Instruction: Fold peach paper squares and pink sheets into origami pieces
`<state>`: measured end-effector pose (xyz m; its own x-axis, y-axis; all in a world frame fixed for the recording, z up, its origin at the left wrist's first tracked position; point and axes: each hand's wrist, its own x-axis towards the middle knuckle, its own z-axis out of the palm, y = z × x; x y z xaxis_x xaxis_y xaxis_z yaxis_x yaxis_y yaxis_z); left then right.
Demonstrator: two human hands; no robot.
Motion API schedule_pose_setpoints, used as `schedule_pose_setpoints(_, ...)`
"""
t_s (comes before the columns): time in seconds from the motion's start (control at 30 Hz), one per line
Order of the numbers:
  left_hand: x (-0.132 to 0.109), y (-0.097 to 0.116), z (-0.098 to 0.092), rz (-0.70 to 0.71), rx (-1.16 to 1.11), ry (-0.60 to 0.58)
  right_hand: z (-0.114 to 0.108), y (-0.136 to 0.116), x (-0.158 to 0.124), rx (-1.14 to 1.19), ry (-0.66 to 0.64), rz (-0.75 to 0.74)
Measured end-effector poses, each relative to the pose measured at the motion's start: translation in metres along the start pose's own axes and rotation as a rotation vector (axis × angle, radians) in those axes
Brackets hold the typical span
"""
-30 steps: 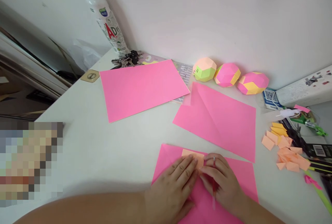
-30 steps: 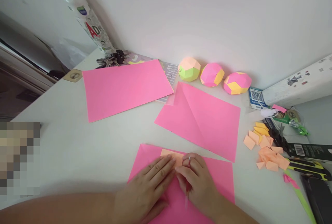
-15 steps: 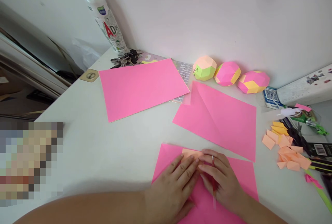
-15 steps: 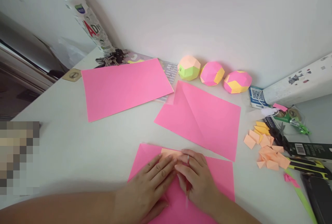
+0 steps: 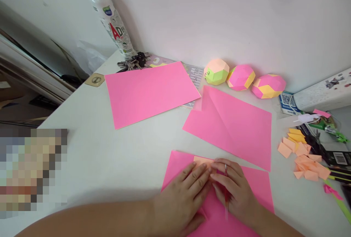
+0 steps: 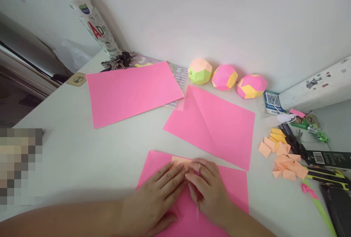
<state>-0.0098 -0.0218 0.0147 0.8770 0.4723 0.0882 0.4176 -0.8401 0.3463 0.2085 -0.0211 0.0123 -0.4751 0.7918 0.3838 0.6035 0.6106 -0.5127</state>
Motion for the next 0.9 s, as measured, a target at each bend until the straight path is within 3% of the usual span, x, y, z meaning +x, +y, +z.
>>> schedule_pose_setpoints(0.67, 0.0028, 0.0008, 0.0000, -0.018, 0.044, -0.018, -0.0003, -0.0049, 0.0025, -0.134, 0.076, -0.022)
schedule_pose_setpoints(0.9, 0.0028, -0.0005, -0.0008, 0.011, 0.051, -0.041, -0.0014, -0.0045, 0.0015, -0.083, 0.098, 0.017)
